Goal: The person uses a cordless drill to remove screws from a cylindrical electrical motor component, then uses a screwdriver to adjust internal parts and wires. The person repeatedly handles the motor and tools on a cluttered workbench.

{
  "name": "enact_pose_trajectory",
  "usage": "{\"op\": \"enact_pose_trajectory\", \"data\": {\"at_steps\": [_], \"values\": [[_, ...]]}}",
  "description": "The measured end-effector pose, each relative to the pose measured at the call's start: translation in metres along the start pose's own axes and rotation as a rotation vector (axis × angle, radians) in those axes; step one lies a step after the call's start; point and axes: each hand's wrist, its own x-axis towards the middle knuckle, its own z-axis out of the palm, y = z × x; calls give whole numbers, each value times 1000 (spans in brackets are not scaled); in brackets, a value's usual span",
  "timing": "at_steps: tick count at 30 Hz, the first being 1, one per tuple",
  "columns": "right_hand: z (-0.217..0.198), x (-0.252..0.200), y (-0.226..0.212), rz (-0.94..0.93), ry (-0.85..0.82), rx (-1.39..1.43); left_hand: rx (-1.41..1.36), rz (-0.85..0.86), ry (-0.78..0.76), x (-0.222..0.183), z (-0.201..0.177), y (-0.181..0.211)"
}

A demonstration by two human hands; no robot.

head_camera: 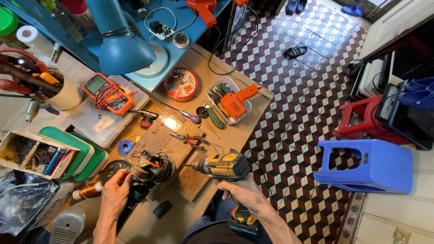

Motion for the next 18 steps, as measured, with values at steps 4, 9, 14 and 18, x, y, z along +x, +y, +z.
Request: {"op": "enact_pose_trajectory", "data": {"at_steps": [4, 9, 14, 18], "values": [[-7, 2, 0, 4, 10, -38, -71, 54, -20, 2, 1, -13], [-11, 4, -2, -28, 4, -7, 34, 27, 57, -1, 3, -14], [-15, 3, -4, 37, 5, -46, -84, 18, 51, -3, 5, 0], [-16, 3, -6, 16, 6, -26, -195, -148, 35, -8, 7, 14]]}}
